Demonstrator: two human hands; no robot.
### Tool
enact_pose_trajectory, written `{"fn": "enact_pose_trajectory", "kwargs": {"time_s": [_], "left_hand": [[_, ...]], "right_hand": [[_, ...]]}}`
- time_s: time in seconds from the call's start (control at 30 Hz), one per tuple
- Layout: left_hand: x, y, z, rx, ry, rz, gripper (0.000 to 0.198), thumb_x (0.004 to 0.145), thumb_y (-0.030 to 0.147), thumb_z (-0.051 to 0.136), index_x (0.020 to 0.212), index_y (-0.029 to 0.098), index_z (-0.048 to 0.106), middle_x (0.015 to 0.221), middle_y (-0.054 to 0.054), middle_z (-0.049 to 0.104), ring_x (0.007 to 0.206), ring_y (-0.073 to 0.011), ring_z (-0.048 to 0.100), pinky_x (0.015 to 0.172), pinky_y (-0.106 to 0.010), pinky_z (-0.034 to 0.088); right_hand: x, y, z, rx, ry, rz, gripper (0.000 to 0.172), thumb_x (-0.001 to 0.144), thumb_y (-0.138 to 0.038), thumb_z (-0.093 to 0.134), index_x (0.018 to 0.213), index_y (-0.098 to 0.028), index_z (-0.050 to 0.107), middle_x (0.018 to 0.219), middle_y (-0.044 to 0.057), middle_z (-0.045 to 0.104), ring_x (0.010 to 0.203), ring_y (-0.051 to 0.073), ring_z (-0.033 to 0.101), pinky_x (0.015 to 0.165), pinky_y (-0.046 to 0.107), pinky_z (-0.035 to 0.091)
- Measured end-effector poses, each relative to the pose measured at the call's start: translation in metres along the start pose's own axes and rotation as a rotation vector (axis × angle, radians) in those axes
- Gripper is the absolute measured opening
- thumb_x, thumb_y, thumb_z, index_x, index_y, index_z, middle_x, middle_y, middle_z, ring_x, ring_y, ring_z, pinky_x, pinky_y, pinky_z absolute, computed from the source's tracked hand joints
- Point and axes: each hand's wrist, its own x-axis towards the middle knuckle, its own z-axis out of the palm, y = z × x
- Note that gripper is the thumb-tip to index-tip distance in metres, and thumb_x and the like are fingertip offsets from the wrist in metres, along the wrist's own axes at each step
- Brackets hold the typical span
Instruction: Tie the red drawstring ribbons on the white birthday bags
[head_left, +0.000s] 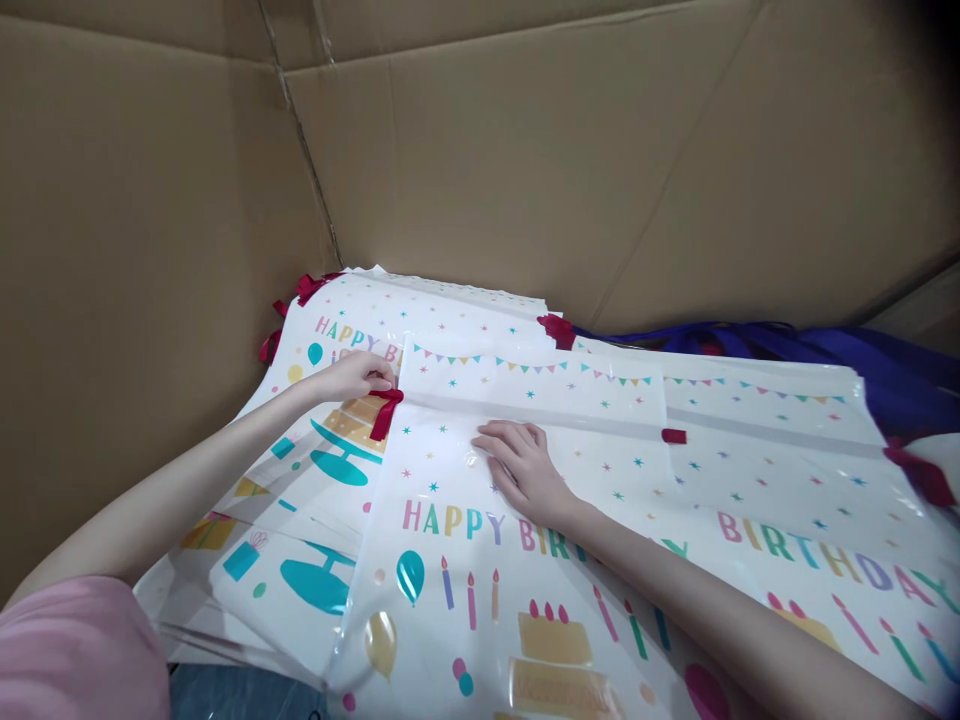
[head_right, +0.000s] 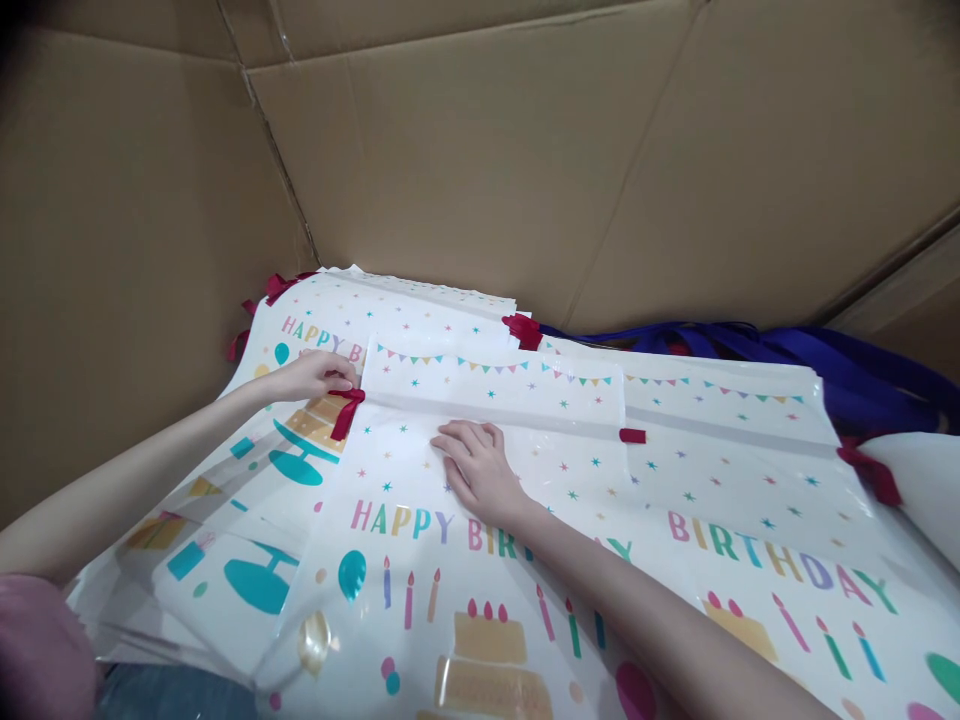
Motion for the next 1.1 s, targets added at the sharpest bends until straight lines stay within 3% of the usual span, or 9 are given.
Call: {"fn": "enact_pose_trajectory", "kwargs": {"time_s": [0.33, 0.57, 0.77, 1.1], "left_hand": [[0.0, -0.009, -0.007, -0.209, -0.084, -0.006, 0.022, 0.076, 0.032, 0.049, 0.062, 0.016, 0.054, 0.063, -0.001, 0.051, 0.062, -0.0134, 0.046, 0.06, -0.025, 0.034], [-0.003, 0.005, 0.002, -0.056, -0.036, -0.013, 0.029, 0.077, 0.044, 0.059, 0.075, 0.016, 0.066, 0.071, -0.001, 0.063, 0.066, -0.0145, 0.052, 0.062, -0.024, 0.032], [0.002, 0.012, 0.013, 0.099, 0.062, -0.031, 0.024, 0.08, 0.036, 0.054, 0.072, 0.017, 0.068, 0.069, -0.002, 0.064, 0.073, -0.0174, 0.054, 0.071, -0.026, 0.03], [-0.003, 0.003, -0.002, -0.059, -0.07, -0.057, 0.03, 0.082, 0.038, 0.043, 0.067, 0.015, 0.054, 0.072, -0.002, 0.058, 0.066, -0.014, 0.048, 0.064, -0.025, 0.034]], "right_hand": [[0.0, 0.0, -0.001, -0.015, 0.0, 0.0, 0.031, 0.089, -0.015, 0.037, 0.112, -0.023, 0.055, 0.118, 0.009, 0.056, 0.115, 0.024, 0.048, 0.094, 0.044, 0.031], [0.0, 0.0, 0.001, 0.009, 0.013, -0.004, 0.028, 0.089, -0.015, 0.037, 0.111, -0.022, 0.053, 0.117, 0.01, 0.056, 0.115, 0.023, 0.048, 0.095, 0.043, 0.029], [0.0, 0.0, 0.0, 0.011, 0.004, -0.001, 0.028, 0.089, -0.015, 0.036, 0.111, -0.022, 0.053, 0.117, 0.01, 0.056, 0.115, 0.023, 0.047, 0.095, 0.043, 0.028], [0.0, 0.0, 0.001, 0.012, 0.013, -0.008, 0.028, 0.09, -0.015, 0.036, 0.111, -0.021, 0.053, 0.117, 0.01, 0.056, 0.115, 0.023, 0.047, 0.095, 0.043, 0.028]]}}
